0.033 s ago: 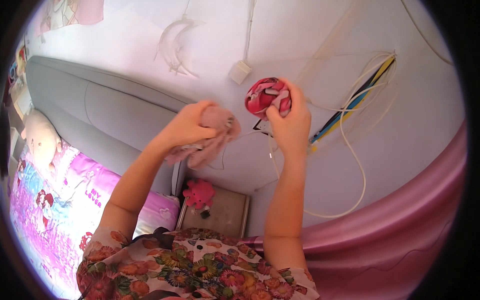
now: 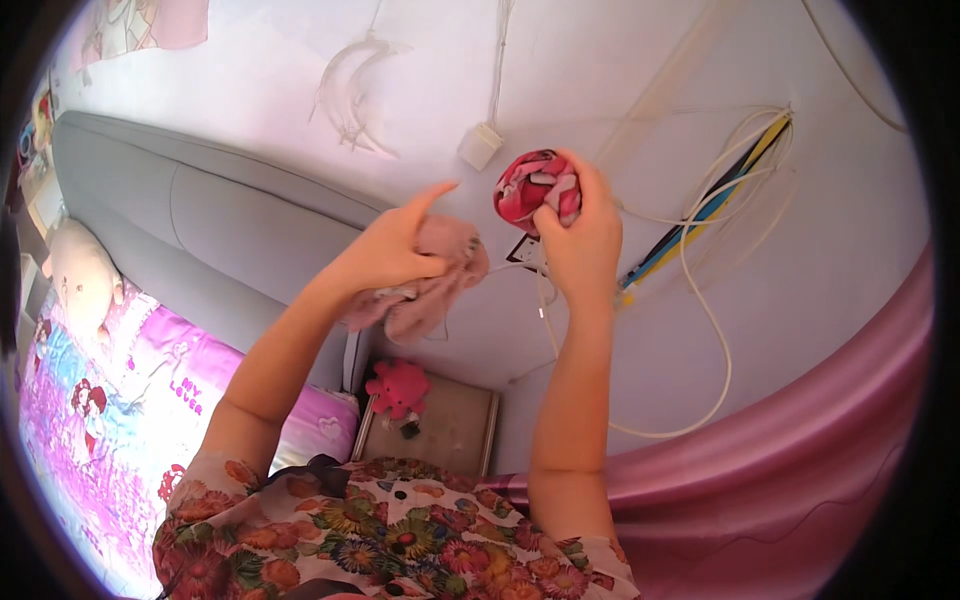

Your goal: The person wipes a wall-mounted power strip and cables, a small bedside table, and the headboard of a bed with a cloth.

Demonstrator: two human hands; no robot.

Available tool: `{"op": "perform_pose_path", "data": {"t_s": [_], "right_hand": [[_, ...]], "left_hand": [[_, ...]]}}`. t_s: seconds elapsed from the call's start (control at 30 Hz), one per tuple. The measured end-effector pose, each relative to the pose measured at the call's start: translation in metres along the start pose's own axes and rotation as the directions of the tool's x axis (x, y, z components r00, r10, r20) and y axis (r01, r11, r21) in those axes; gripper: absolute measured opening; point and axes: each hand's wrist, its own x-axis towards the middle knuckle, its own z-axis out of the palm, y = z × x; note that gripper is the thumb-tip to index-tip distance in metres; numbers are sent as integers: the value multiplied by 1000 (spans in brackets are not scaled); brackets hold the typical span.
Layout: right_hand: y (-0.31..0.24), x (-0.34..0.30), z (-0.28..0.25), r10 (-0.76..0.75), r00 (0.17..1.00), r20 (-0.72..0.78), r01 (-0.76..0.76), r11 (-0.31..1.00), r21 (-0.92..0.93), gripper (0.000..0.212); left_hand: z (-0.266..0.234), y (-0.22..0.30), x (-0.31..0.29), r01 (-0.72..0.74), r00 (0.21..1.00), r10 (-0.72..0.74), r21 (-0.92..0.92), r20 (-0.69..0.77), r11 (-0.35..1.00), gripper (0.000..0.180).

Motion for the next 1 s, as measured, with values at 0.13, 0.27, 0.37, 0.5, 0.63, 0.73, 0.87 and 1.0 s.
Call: {"op": "perform_pose_path", "data": {"t_s": [0.13,0.27,0.37,0.5,0.63,0.73,0.87,1.0], "right_hand": [[4,25,30,-280,959,49,284,926,-250,41],[20,41,55,-423,891,166,453,850,-268,41],[41,55,50,-392,888,241,454,834,-315,43],[36,69,43,-244,899,365,397,806,-439,32],[-8,97,12,-49,868,494,348,769,-536,20],[-59,139,-50,-338,901,273,434,725,-535,22],[-114,197,-165,-468,870,152,399,489,-776,28],[-88,242,-289,101,985,137,69,501,-863,26]], "left_hand": [[16,-19,32,74,997,-75,173,-1,982,77],[34,-29,43,73,996,-49,392,-71,917,65],[48,-16,53,89,996,-91,365,-10,927,56],[50,-21,51,86,996,-65,409,-64,909,67],[26,0,32,168,984,-133,376,-116,911,98],[23,15,26,174,976,-128,284,-176,943,94],[17,41,19,131,964,-124,15,-234,991,83],[12,61,8,75,954,-119,-166,-275,983,74]]}}
